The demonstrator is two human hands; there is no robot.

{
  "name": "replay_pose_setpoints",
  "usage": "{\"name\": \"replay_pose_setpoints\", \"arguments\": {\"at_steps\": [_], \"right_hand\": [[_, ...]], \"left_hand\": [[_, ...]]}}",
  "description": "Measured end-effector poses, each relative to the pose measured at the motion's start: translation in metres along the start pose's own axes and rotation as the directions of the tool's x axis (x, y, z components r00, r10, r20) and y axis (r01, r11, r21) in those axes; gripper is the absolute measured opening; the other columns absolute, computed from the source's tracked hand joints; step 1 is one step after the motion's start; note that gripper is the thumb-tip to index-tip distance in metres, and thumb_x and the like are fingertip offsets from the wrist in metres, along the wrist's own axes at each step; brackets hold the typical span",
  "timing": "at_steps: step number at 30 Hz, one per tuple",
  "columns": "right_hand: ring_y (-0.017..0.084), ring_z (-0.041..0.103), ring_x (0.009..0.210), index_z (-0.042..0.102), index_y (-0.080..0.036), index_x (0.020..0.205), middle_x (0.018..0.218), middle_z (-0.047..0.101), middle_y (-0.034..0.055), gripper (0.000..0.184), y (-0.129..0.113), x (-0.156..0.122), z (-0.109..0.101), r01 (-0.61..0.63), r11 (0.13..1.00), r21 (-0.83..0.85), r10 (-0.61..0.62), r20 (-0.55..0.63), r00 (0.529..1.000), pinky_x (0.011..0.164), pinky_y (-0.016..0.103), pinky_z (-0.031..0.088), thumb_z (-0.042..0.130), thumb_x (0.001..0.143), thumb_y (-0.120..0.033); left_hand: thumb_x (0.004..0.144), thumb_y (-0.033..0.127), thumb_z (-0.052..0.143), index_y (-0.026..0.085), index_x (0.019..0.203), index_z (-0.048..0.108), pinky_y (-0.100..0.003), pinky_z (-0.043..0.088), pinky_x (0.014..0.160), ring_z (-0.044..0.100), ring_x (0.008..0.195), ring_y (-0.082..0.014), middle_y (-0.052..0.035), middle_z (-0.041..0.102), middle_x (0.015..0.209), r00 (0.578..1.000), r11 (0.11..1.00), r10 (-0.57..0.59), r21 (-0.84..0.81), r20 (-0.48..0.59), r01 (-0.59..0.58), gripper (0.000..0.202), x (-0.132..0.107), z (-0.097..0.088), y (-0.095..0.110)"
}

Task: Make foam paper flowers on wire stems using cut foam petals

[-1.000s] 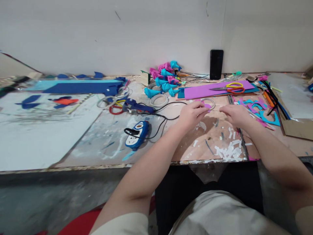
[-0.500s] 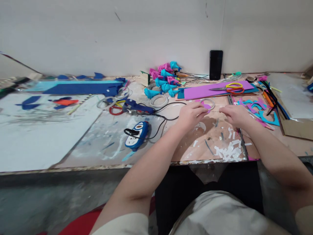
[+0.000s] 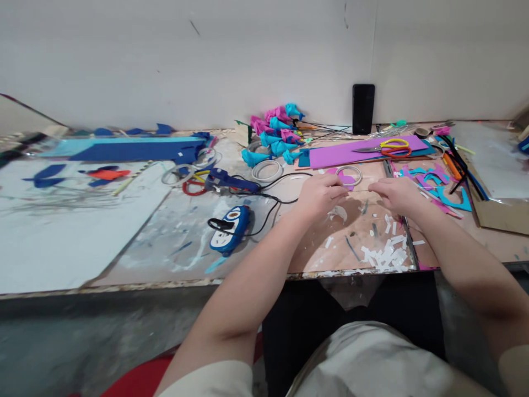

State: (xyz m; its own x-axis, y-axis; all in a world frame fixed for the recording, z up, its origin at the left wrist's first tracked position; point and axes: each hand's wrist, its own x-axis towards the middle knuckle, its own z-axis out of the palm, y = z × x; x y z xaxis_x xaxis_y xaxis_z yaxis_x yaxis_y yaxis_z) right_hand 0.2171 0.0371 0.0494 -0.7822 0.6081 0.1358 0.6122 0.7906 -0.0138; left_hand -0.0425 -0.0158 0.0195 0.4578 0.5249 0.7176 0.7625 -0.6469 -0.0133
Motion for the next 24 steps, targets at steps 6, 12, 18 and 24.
{"name": "replay_pose_setpoints", "arguments": {"at_steps": [6,12,18,24], "right_hand": [[0.025,0.070,0.096,0.072,-0.025,0.126,0.111,0.078,0.0071,0.043,-0.0005,0.0007,-0.0011,0.014,1.000,-0.019,-0.013,0.055,0.998,0.068,0.031,0.038,0.055,0.087,-0.015],[0.023,0.070,0.095,0.072,-0.025,0.125,0.112,0.078,0.0067,0.046,-0.0004,0.0003,-0.0010,0.017,1.000,-0.001,-0.017,0.002,1.000,0.069,0.030,0.039,0.054,0.086,-0.011],[0.025,0.072,0.100,0.075,-0.023,0.120,0.114,0.079,0.0081,0.039,0.0057,-0.0002,0.0023,-0.011,0.999,0.051,0.013,-0.051,0.999,0.075,0.031,0.045,0.053,0.089,-0.014],[0.024,0.073,0.101,0.075,-0.022,0.117,0.113,0.080,0.0078,0.035,0.0071,0.0007,0.0040,-0.015,0.995,0.101,0.022,-0.065,0.998,0.079,0.031,0.050,0.050,0.093,-0.016]], "left_hand": [[0.099,0.036,0.057,0.024,0.075,0.076,-0.033,0.028,0.058,0.050,0.061,-0.0158,-0.0024,0.057,0.066,0.993,0.997,0.007,0.080,0.114,-0.016,0.034,-0.0002,-0.0023,0.0008],[0.097,0.037,0.061,0.023,0.082,0.078,-0.032,0.033,0.060,0.056,0.066,-0.0165,-0.0036,0.062,0.070,0.986,0.997,-0.081,0.027,0.148,0.078,0.028,-0.0011,-0.0060,-0.0005],[0.096,0.035,0.064,0.021,0.084,0.076,-0.031,0.039,0.065,0.063,0.075,-0.0175,-0.0054,0.072,0.082,0.995,0.996,-0.087,0.040,0.058,0.085,0.022,-0.0006,-0.0053,-0.0021],[0.098,0.034,0.062,0.020,0.080,0.074,-0.030,0.042,0.065,0.062,0.072,-0.0156,-0.0048,0.072,0.080,0.997,0.997,-0.062,0.034,-0.051,0.063,0.026,0.0026,-0.0076,0.0005]]}}
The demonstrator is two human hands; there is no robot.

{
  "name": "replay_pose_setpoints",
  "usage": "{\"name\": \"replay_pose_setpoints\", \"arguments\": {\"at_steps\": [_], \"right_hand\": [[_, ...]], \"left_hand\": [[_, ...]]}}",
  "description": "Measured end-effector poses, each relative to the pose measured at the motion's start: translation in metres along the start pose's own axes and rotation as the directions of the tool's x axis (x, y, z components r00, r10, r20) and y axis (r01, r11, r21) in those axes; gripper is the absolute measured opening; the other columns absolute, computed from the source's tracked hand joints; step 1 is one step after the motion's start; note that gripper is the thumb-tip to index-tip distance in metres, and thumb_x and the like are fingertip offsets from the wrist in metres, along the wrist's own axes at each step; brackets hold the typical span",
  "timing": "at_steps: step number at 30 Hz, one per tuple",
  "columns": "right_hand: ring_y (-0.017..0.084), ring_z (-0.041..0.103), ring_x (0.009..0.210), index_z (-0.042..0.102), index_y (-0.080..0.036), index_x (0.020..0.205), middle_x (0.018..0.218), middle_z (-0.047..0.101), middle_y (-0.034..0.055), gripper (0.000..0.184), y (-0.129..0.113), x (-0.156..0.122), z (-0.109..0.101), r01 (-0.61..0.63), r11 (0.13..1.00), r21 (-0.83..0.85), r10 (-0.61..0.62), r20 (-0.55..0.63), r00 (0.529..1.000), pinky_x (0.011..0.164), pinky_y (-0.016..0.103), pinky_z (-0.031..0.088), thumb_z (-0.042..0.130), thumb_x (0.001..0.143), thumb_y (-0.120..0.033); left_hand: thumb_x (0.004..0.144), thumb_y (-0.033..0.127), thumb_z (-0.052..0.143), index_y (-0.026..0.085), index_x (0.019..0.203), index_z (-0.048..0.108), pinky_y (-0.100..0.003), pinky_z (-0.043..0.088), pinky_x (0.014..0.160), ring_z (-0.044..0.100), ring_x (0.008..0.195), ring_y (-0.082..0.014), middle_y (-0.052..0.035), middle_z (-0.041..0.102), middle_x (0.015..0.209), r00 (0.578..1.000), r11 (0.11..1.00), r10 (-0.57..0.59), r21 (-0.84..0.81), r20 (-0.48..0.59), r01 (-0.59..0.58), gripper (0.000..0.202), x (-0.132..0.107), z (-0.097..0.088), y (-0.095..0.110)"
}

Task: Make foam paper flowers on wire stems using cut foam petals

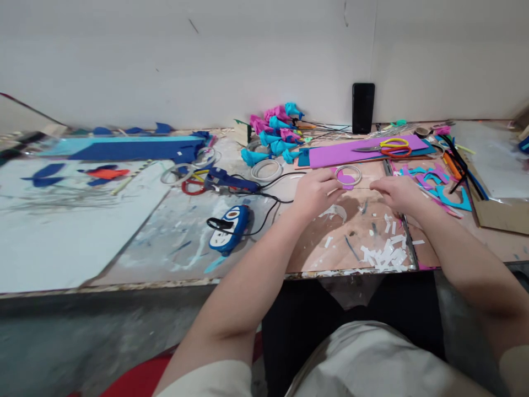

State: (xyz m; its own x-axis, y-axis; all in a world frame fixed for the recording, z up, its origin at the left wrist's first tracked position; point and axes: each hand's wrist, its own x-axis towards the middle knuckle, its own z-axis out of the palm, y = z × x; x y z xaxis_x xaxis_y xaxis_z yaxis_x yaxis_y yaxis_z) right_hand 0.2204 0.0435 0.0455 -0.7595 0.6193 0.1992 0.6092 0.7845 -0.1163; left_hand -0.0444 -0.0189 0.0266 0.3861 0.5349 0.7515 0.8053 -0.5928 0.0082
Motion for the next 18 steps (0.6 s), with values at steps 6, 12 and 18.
{"name": "replay_pose_setpoints", "arguments": {"at_steps": [6,12,18], "right_hand": [[0.026,0.073,0.108,0.075,-0.022,0.119,0.118,0.079,0.0078,0.036,-0.010,0.001,-0.002,-0.034,0.998,0.049,0.032,0.050,0.998,0.086,0.034,0.053,0.050,0.094,-0.017],[0.026,0.073,0.109,0.075,-0.021,0.118,0.118,0.079,0.0084,0.035,-0.013,0.001,-0.002,-0.002,0.995,0.100,-0.001,0.040,0.999,0.088,0.034,0.053,0.050,0.095,-0.017],[0.028,0.074,0.106,0.076,-0.020,0.115,0.114,0.080,0.0089,0.034,-0.002,0.002,0.001,-0.040,0.993,0.115,0.036,0.033,0.999,0.087,0.035,0.053,0.049,0.095,-0.019]], "left_hand": [[0.097,0.034,0.062,0.022,0.087,0.075,-0.033,0.044,0.069,0.065,0.079,-0.0186,-0.0056,0.075,0.087,0.997,0.997,0.029,0.063,0.066,-0.033,0.020,-0.001,0.004,0.008],[0.097,0.031,0.060,0.022,0.087,0.074,-0.035,0.042,0.068,0.064,0.078,-0.0188,-0.0056,0.075,0.086,0.992,0.998,-0.021,0.056,0.124,0.015,0.019,-0.001,0.004,0.010],[0.096,0.023,0.057,0.020,0.078,0.069,-0.033,0.042,0.067,0.061,0.073,-0.0184,-0.0059,0.071,0.078,0.995,0.997,-0.052,0.060,0.084,0.047,0.022,0.001,-0.002,0.004]]}}
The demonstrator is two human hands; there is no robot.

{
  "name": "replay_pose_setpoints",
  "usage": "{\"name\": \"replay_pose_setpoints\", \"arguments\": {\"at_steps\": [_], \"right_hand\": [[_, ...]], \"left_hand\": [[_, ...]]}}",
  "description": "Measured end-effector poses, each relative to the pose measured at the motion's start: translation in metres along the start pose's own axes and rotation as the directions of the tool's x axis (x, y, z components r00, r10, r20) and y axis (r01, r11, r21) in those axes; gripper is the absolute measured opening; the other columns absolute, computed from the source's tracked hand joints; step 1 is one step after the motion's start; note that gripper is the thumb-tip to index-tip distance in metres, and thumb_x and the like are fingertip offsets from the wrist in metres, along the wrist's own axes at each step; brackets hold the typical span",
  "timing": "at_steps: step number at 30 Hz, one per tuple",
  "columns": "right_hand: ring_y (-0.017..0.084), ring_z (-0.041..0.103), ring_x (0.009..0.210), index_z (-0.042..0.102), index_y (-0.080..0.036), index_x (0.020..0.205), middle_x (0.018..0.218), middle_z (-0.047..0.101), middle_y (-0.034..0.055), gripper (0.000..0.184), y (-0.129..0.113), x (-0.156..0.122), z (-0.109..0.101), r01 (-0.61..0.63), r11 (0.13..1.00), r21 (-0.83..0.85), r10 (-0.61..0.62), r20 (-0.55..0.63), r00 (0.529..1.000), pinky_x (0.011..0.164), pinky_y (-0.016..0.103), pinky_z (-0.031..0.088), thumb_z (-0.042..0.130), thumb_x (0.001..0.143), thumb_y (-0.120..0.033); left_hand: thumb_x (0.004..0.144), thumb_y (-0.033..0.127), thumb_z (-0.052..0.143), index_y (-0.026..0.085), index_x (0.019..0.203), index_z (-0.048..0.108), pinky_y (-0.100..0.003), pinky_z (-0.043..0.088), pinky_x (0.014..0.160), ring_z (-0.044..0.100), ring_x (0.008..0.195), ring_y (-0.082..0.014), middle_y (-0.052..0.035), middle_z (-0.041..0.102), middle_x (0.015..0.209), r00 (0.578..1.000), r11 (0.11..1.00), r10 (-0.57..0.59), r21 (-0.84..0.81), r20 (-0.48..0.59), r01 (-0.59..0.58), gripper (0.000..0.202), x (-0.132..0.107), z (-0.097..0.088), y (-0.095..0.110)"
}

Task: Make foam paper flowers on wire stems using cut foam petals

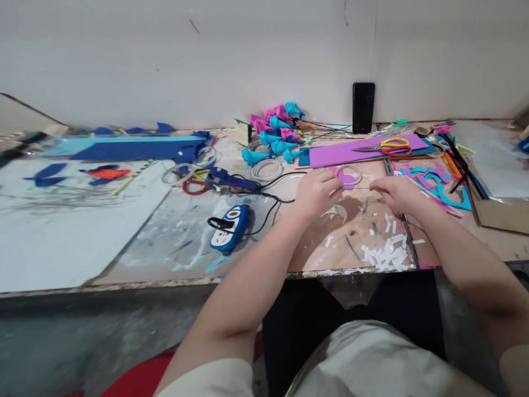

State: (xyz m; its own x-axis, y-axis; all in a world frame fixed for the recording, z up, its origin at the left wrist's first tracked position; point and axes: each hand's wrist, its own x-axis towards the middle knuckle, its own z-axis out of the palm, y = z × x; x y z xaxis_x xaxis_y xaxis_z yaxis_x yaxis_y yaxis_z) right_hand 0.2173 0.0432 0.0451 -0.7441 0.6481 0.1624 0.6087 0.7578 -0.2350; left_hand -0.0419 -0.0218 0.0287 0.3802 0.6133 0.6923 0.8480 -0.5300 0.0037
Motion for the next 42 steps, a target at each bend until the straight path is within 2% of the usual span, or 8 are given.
{"name": "replay_pose_setpoints", "arguments": {"at_steps": [9,18,24,26,29,33,37,42], "right_hand": [[0.025,0.075,0.100,0.077,-0.021,0.111,0.110,0.081,0.0078,0.032,0.006,0.000,0.003,0.018,1.000,0.021,-0.017,-0.051,0.999,0.085,0.033,0.052,0.050,0.095,-0.021],[0.026,0.075,0.103,0.077,-0.021,0.112,0.110,0.081,0.0073,0.031,0.005,0.001,0.002,0.006,1.000,0.028,-0.006,-0.025,1.000,0.086,0.033,0.053,0.050,0.096,-0.022],[0.025,0.074,0.105,0.076,-0.022,0.115,0.114,0.080,0.0076,0.033,0.001,0.001,0.001,-0.013,1.000,-0.010,0.013,0.011,1.000,0.087,0.034,0.053,0.049,0.096,-0.021],[0.025,0.073,0.106,0.075,-0.022,0.117,0.116,0.079,0.0076,0.034,0.000,0.000,0.000,-0.030,0.999,-0.042,0.031,0.034,0.999,0.086,0.034,0.052,0.049,0.096,-0.020],[0.025,0.073,0.107,0.075,-0.023,0.118,0.118,0.079,0.0067,0.035,-0.004,0.000,-0.001,-0.031,0.997,-0.072,0.035,0.055,0.998,0.086,0.033,0.051,0.050,0.095,-0.018],[0.026,0.072,0.111,0.074,-0.022,0.121,0.122,0.078,0.0075,0.036,-0.009,0.000,-0.005,0.002,0.996,-0.092,0.007,0.098,0.995,0.087,0.033,0.050,0.051,0.093,-0.016],[0.026,0.071,0.112,0.074,-0.022,0.123,0.122,0.077,0.0082,0.034,-0.009,-0.001,-0.006,0.021,0.994,-0.110,-0.008,0.119,0.993,0.086,0.033,0.051,0.052,0.096,-0.020],[0.026,0.072,0.107,0.074,-0.021,0.119,0.118,0.078,0.0101,0.031,-0.003,0.000,-0.003,0.011,0.993,-0.117,-0.004,0.053,0.999,0.086,0.033,0.050,0.052,0.099,-0.025]], "left_hand": [[0.094,0.024,0.059,0.020,0.073,0.066,-0.031,0.041,0.063,0.060,0.068,-0.0177,-0.0041,0.068,0.070,0.999,0.999,-0.034,-0.003,-0.023,0.034,0.022,0.002,-0.004,0.000],[0.085,0.021,0.066,0.020,0.067,0.063,-0.031,0.038,0.061,0.060,0.066,-0.0183,-0.0035,0.065,0.067,0.996,0.995,-0.076,-0.067,0.040,0.078,0.018,0.000,-0.005,-0.002],[0.080,0.027,0.076,0.020,0.064,0.064,-0.030,0.036,0.058,0.058,0.064,-0.0180,-0.0027,0.066,0.067,0.963,0.964,-0.227,-0.110,0.143,0.243,0.022,-0.002,-0.002,-0.002],[0.081,0.026,0.075,0.019,0.068,0.067,-0.031,0.037,0.061,0.060,0.068,-0.0198,-0.0039,0.069,0.072,0.964,0.973,-0.204,-0.077,0.171,0.220,0.017,-0.001,0.000,-0.001],[0.086,0.026,0.071,0.019,0.082,0.072,-0.034,0.040,0.067,0.063,0.078,-0.0227,-0.0071,0.073,0.084,0.979,0.993,-0.103,-0.036,0.173,0.111,0.008,0.000,0.003,0.001],[0.094,0.025,0.063,0.020,0.081,0.073,-0.034,0.038,0.068,0.063,0.078,-0.0210,-0.0055,0.073,0.083,0.974,0.999,-0.032,-0.031,0.226,0.040,0.017,0.000,0.004,0.004],[0.094,0.022,0.060,0.020,0.078,0.073,-0.034,0.036,0.068,0.061,0.077,-0.0202,-0.0050,0.072,0.080,0.962,0.999,-0.028,-0.013,0.270,0.033,0.021,0.000,0.003,0.003],[0.094,0.021,0.060,0.019,0.082,0.074,-0.036,0.040,0.073,0.063,0.084,-0.0221,-0.0071,0.074,0.089,0.962,0.996,-0.080,0.063,0.260,0.066,0.018,0.001,0.001,0.001]]}}
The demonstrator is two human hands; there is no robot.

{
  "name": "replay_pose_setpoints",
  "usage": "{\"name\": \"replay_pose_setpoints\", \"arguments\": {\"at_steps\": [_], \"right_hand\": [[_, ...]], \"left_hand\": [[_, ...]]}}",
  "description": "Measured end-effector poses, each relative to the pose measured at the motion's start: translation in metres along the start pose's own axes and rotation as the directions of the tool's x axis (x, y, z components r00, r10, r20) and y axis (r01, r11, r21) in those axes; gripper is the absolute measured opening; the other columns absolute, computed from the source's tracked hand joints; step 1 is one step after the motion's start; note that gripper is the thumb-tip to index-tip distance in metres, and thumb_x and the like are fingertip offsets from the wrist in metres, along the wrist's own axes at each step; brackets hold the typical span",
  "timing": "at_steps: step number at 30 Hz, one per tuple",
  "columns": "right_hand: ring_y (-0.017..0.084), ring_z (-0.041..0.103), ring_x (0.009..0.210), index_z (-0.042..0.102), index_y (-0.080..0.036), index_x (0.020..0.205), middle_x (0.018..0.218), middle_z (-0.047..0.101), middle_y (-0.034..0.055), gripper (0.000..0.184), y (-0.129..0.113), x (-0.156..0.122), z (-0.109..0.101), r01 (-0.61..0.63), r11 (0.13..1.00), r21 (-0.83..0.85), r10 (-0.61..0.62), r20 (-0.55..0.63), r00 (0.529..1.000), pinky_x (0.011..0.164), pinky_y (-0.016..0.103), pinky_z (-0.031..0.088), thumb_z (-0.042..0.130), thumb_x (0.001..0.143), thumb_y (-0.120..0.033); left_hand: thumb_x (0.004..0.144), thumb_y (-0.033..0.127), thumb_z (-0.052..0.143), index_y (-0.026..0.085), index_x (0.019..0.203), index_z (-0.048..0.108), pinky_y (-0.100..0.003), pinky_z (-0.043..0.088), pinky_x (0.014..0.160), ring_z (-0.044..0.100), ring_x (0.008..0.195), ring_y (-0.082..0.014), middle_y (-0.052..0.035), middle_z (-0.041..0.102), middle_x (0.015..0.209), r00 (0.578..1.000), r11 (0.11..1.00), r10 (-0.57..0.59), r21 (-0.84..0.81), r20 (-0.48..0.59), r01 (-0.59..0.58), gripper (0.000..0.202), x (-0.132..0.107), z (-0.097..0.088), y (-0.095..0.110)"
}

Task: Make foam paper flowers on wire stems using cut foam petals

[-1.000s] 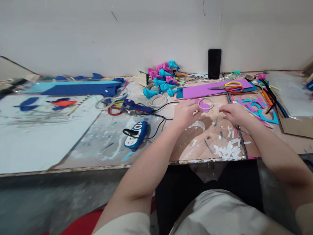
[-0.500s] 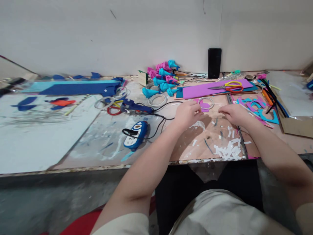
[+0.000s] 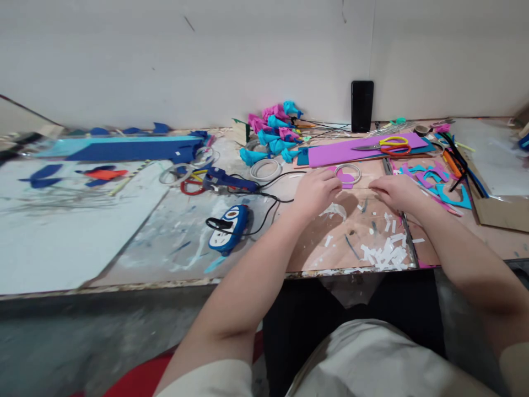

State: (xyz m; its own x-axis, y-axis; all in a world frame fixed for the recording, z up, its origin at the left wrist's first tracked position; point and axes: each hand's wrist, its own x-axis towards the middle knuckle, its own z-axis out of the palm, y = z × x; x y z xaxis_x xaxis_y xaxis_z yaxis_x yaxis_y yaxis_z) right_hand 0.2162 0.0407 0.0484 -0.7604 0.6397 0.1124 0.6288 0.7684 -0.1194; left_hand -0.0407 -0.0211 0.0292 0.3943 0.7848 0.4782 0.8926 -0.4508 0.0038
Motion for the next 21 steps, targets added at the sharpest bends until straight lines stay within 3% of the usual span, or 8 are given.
{"name": "replay_pose_setpoints", "arguments": {"at_steps": [5,13,21], "right_hand": [[0.025,0.073,0.102,0.074,-0.021,0.117,0.115,0.079,0.0092,0.029,-0.001,-0.001,0.005,0.063,0.998,-0.017,-0.064,-0.034,0.997,0.079,0.031,0.048,0.054,0.097,-0.023],[0.023,0.072,0.098,0.074,-0.021,0.114,0.110,0.079,0.0083,0.027,-0.013,-0.002,0.009,0.135,0.990,-0.031,-0.137,-0.094,0.986,0.074,0.030,0.045,0.053,0.098,-0.024],[0.024,0.073,0.091,0.077,-0.018,0.105,0.103,0.079,0.0102,0.025,0.010,0.001,0.012,0.092,0.996,-0.009,-0.092,-0.224,0.970,0.075,0.032,0.048,0.054,0.099,-0.026]], "left_hand": [[0.097,0.032,0.063,0.019,0.094,0.075,-0.036,0.040,0.075,0.066,0.090,-0.0235,-0.0068,0.076,0.096,0.999,0.999,0.038,-0.015,0.029,-0.038,0.018,-0.001,0.001,0.007],[0.097,0.028,0.061,0.021,0.084,0.075,-0.033,0.041,0.071,0.065,0.082,-0.0199,-0.0051,0.074,0.086,0.997,0.994,0.079,-0.080,-0.026,-0.081,0.021,-0.001,0.010,0.017],[0.096,0.032,0.063,0.023,0.083,0.080,-0.033,0.038,0.064,0.066,0.075,-0.0192,-0.0039,0.077,0.084,0.999,0.998,-0.006,-0.063,-0.043,0.003,0.023,-0.004,0.012,-0.006]]}}
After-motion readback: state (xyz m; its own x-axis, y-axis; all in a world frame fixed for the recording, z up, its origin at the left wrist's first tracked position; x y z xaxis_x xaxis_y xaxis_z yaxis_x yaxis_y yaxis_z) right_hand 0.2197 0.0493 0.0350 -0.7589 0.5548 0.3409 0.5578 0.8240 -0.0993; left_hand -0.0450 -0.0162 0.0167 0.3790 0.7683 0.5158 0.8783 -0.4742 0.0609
